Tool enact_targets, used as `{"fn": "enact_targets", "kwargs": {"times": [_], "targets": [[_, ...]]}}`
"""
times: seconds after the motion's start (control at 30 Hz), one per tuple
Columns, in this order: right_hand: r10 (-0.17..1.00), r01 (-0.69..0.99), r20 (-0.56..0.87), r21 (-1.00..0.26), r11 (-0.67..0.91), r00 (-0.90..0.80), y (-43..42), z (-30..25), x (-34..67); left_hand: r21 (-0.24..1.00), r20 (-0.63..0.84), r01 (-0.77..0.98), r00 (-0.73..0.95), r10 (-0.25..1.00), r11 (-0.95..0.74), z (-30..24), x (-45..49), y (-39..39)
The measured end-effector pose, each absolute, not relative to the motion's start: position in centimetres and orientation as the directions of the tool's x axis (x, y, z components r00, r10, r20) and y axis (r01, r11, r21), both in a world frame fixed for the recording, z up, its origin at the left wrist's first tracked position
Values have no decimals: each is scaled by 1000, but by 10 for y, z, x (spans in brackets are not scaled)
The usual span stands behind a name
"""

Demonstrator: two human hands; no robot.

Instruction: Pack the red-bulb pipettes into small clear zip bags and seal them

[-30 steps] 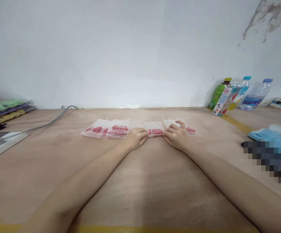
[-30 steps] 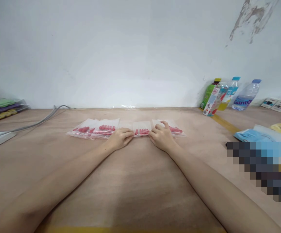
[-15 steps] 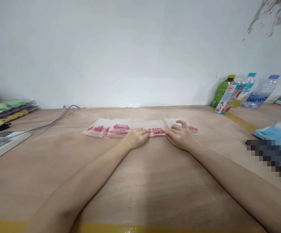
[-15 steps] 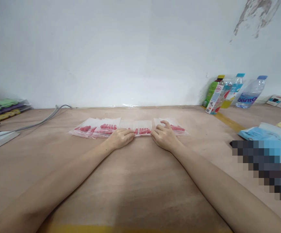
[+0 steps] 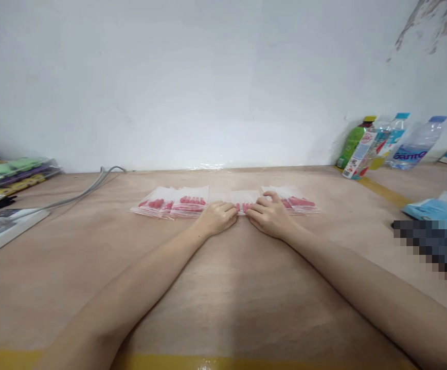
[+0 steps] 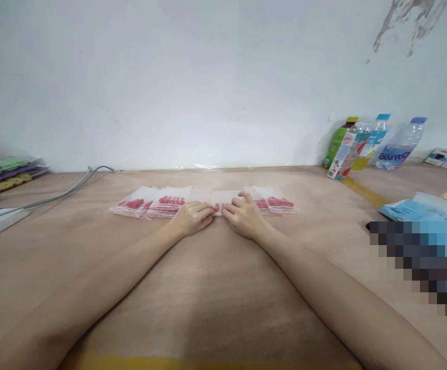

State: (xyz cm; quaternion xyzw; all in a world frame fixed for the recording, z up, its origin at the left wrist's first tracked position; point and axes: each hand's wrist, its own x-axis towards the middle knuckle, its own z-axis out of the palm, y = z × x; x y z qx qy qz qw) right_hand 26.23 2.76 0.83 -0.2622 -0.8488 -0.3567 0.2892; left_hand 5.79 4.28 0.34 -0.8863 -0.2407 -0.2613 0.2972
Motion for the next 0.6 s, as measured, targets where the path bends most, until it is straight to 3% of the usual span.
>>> {"fn": "enact_targets", "kwargs": {"times": [0.47, 0.6], "targets": [[115, 591, 662, 561, 580, -741, 37, 4, 243, -451, 592, 525, 781, 198, -722, 5, 59, 44], [119, 599, 676, 541, 590, -727, 35, 6, 242, -451, 588, 513, 786, 189, -730, 5, 59, 44]]}}
